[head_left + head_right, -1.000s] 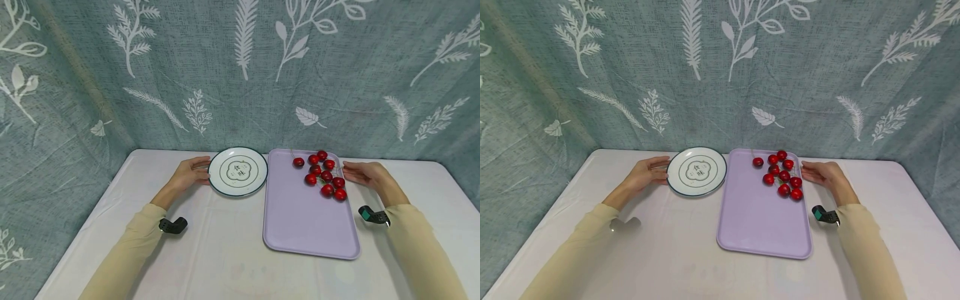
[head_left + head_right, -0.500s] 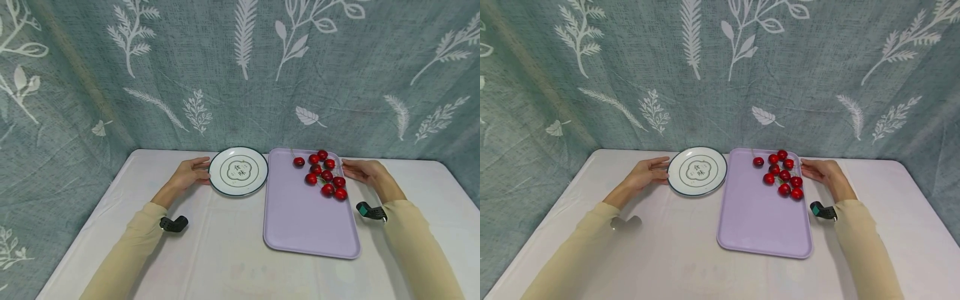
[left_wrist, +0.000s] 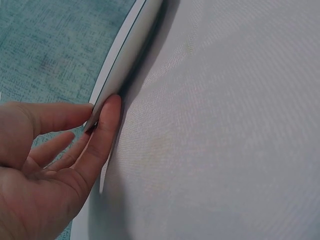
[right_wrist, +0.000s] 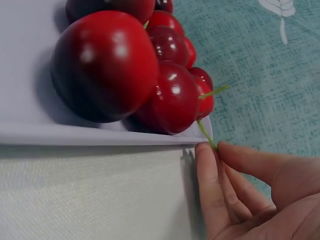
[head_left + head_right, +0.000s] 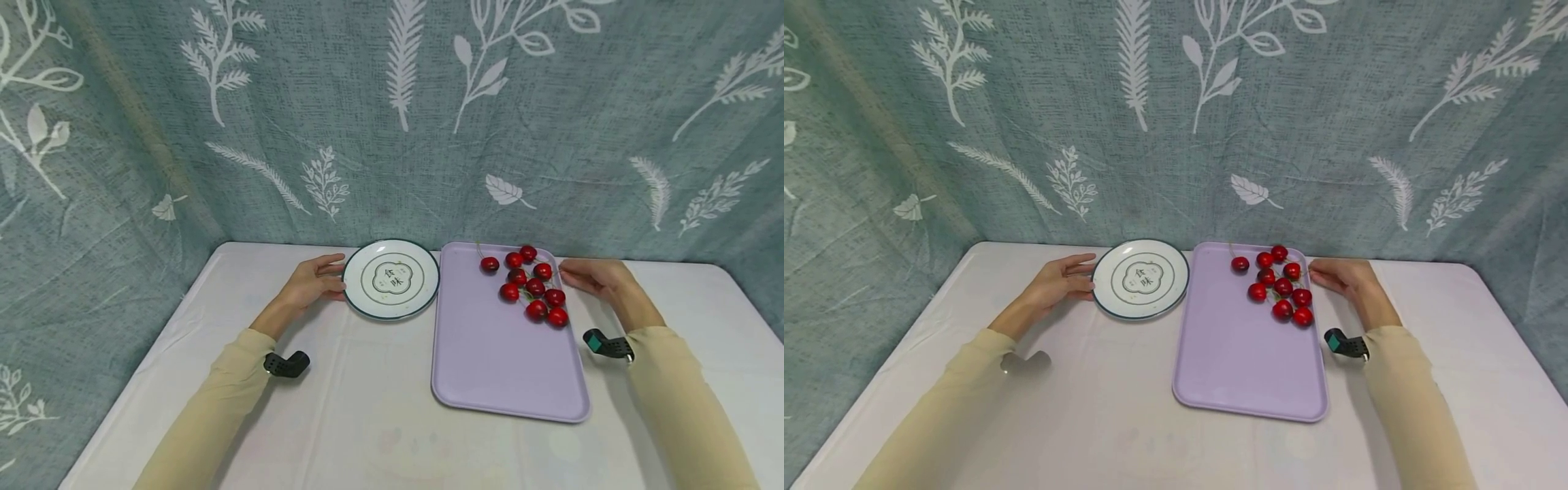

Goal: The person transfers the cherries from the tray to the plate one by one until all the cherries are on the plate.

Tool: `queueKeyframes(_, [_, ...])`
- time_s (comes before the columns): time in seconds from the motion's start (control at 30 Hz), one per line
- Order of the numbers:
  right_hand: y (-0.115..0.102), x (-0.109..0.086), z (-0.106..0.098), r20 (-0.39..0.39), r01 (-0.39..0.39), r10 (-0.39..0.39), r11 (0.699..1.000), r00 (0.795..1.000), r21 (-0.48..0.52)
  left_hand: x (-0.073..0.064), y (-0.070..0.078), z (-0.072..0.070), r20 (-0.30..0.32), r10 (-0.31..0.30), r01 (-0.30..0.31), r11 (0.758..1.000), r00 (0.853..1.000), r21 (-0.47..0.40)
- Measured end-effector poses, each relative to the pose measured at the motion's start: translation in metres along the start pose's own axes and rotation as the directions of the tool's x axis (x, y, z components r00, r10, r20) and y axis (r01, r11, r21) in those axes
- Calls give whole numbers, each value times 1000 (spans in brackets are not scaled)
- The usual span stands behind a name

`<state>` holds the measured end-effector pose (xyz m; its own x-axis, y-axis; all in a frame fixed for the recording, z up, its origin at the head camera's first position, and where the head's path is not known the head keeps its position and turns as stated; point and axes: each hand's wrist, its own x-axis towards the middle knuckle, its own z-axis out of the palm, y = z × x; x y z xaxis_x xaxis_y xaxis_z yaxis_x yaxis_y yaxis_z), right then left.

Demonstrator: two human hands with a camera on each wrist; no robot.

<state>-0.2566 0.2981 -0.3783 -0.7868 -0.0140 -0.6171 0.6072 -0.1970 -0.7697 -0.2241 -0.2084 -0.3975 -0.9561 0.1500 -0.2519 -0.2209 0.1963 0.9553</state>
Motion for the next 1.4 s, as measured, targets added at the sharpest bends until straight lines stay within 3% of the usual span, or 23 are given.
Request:
queueKeyframes(0.27, [-4, -5, 0, 100, 69, -65, 997, 993, -39, -5, -1, -6, -1, 9, -9, 1000, 1000, 10])
queueKeyframes(0.43, [-3, -12, -6, 79, 97, -91, 992, 993, -76, -2, -1, -2, 31, -5, 4, 1000, 1000, 14])
queueKeyframes(0.8, [-10, -16, -8, 145, 66, -85, 989, 986, 131, 2, -2, -2, 8, -37, 37, 999, 999, 31])
queueKeyframes(1.07, [-11, -17, 4, 188, 64, -125, 952, 974, 298, 2, -1, 0, 13, -32, 32, 999, 999, 25])
queueKeyframes(1.4, [-11, -20, 30, 159, 161, -199, 962, 967, 222, 1, -1, 1, 13, -39, 39, 999, 999, 13])
